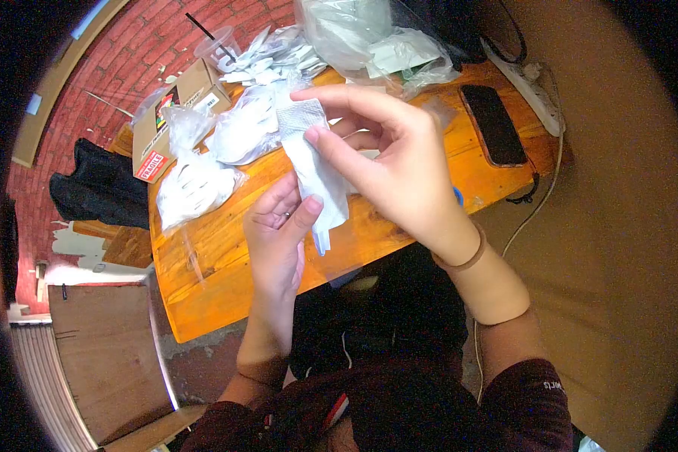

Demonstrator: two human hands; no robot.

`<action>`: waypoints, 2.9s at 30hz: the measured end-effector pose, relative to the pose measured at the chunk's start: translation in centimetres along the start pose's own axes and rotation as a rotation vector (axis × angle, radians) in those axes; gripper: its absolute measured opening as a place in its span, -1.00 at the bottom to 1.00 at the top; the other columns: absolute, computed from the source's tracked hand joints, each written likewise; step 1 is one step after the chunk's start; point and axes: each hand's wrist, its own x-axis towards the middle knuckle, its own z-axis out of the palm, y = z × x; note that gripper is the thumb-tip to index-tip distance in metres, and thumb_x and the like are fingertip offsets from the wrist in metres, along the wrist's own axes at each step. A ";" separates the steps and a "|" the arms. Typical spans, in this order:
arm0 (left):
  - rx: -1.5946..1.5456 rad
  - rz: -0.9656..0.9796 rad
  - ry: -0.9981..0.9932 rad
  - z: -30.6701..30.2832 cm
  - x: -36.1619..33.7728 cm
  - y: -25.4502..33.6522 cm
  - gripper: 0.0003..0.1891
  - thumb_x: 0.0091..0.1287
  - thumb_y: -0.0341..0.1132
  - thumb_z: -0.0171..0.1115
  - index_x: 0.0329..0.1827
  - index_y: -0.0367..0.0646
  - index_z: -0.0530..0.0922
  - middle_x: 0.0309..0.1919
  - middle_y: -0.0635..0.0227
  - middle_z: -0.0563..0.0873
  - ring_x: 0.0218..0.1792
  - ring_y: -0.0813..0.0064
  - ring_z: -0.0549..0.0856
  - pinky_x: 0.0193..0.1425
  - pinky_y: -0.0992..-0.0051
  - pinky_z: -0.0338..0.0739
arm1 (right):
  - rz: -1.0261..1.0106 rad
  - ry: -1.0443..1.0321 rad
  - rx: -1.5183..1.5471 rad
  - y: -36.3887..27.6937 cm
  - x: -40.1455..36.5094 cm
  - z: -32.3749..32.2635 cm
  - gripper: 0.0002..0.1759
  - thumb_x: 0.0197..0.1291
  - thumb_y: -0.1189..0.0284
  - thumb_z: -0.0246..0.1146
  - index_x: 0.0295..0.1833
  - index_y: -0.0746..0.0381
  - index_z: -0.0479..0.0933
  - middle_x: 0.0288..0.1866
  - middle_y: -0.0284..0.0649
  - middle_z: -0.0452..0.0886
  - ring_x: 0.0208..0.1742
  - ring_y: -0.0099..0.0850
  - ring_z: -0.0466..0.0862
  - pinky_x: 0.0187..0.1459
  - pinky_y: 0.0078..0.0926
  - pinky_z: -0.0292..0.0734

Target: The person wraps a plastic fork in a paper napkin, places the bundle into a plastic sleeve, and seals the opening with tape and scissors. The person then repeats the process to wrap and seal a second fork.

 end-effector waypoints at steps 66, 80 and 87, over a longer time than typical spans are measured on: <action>0.358 0.603 -0.274 -2.0 0.3 2.9 -0.79 -0.06 -0.67 0.35 -0.33 -0.40 0.59 -0.19 0.10 0.64 -0.27 0.44 0.68 -0.21 0.57 0.62 | -0.307 -0.626 -0.184 -0.7 0.4 -2.4 -0.77 0.01 0.34 0.33 -0.43 0.28 0.52 -0.44 -0.26 0.53 -0.32 -0.32 0.52 -0.23 -0.44 0.39; 0.742 0.638 -0.462 -0.8 1.5 5.3 -0.73 -0.11 -0.29 0.50 -0.41 -0.22 0.61 -0.23 0.20 0.60 -0.21 0.30 0.64 -0.15 0.45 0.55 | -0.508 -0.419 -0.331 -1.8 1.0 -2.1 -0.87 0.03 0.45 0.29 -0.39 0.30 0.54 -0.38 -0.21 0.53 -0.31 -0.29 0.55 -0.21 -0.43 0.43; 1.093 0.488 -0.617 0.0 3.0 10.7 -0.79 -0.11 -0.38 0.43 -0.42 -0.22 0.60 -0.37 0.34 0.54 -0.29 0.39 0.55 -0.19 0.47 0.42 | -0.471 -0.398 -0.121 -1.7 1.4 -1.2 -0.67 0.02 0.49 0.32 -0.06 0.25 0.46 -0.14 -0.22 0.48 -0.14 -0.39 0.53 -0.07 -0.46 0.42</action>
